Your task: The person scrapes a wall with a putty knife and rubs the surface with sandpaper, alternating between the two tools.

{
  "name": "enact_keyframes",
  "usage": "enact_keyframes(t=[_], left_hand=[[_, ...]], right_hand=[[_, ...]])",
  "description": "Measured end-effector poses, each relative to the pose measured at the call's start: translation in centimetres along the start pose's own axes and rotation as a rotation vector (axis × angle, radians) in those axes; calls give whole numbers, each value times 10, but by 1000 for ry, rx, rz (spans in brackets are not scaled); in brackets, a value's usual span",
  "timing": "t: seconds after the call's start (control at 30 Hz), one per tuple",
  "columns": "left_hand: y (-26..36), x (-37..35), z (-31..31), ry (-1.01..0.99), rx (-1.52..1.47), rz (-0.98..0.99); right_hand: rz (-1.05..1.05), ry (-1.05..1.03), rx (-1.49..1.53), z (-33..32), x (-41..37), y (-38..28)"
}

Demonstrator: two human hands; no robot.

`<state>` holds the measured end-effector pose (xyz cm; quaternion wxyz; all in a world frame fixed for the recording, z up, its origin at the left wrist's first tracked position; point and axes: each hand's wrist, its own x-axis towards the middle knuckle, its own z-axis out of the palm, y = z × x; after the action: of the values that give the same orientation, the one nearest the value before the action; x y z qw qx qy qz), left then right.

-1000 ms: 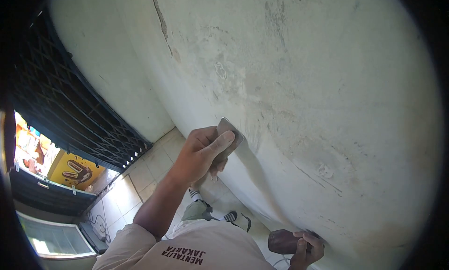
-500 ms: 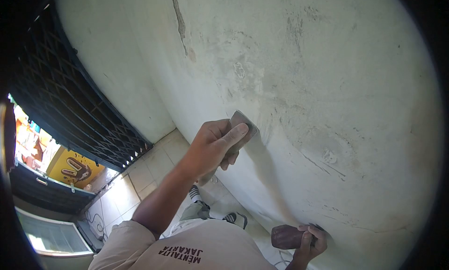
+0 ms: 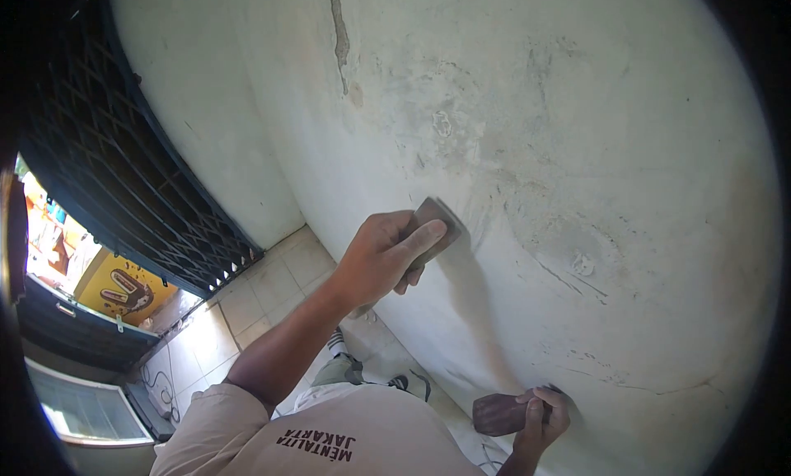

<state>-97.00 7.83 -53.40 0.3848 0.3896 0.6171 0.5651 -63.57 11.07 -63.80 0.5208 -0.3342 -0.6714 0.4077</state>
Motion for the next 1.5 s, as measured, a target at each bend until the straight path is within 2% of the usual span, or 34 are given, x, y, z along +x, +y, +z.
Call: enact_keyframes(t=[0.03, 0.2, 0.3, 0.4, 0.53, 0.73, 0.9, 1.07, 1.17, 1.37, 1.47, 1.5], left_hand=[[-7, -1, 2, 3, -54, -10], [-29, 1, 11, -23, -261, 19], [-30, -1, 14, -79, -317, 10], [-29, -4, 15, -112, -361, -12], [-30, -4, 11, -148, -354, 26], [-34, -5, 6, -189, -349, 20], [-32, -1, 4, -273, -443, 30], [-37, -1, 2, -353, -578, -21], [-32, -2, 0, -309, -558, -51], [-38, 7, 0, -340, -482, -13], [-42, 10, -1, -419, -445, 27], [-43, 12, -3, -459, -446, -9]], right_hand=[[33, -18, 29, 4, 0, -2], [136, -415, -15, 54, 6, -11], [-2, -478, 5, 84, 18, -11], [-165, -508, -17, 108, 33, -26], [-53, -528, 14, 122, 35, -27], [-5, -433, -29, 144, 34, -21], [-156, -396, -180, 154, 43, -20], [20, -244, -49, 178, 37, -35], [305, -393, 63, 180, 34, -33], [230, -346, 155, 205, 31, -35], [496, -385, 241, 208, 34, -39], [460, -374, 230, 208, 33, -43]])
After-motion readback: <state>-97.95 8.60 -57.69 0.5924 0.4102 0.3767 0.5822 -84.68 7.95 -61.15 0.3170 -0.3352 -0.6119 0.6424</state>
